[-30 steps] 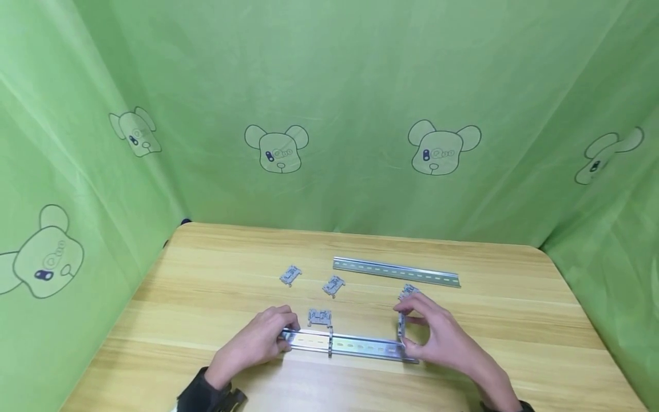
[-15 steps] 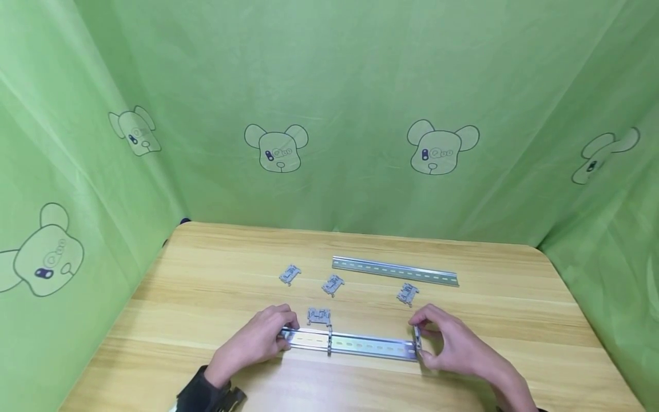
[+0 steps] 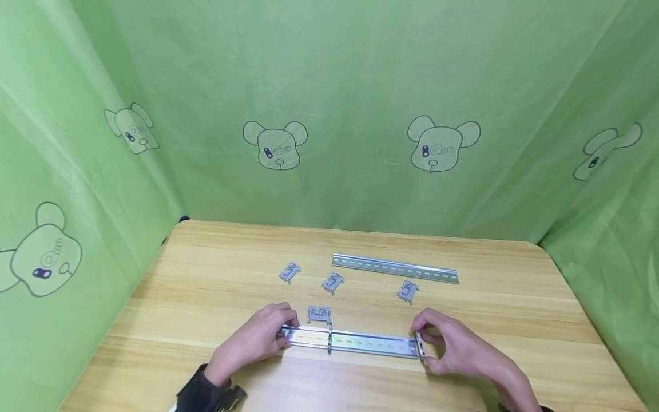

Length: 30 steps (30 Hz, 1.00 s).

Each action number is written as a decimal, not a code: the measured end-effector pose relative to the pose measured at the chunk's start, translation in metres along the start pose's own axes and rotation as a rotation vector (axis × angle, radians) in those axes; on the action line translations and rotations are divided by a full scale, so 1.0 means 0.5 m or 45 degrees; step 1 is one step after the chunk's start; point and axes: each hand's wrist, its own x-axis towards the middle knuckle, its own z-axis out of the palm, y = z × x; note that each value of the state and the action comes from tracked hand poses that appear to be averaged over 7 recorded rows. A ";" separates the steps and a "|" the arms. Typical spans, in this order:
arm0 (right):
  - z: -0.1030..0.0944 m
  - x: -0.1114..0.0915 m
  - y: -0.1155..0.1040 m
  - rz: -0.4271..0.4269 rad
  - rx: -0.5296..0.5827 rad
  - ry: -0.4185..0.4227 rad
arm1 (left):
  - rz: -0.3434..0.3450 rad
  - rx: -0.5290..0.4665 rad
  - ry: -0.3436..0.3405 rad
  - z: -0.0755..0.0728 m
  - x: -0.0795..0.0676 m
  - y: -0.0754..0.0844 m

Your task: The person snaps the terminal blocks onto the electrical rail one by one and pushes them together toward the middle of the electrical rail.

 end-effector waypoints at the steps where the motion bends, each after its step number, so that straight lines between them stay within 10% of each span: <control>1: 0.000 0.000 0.000 0.000 0.007 -0.001 | 0.001 0.001 0.001 0.000 0.000 0.000; 30: 0.037 0.029 -0.007 -0.070 0.023 0.040 | -0.004 0.017 -0.020 -0.001 0.002 0.000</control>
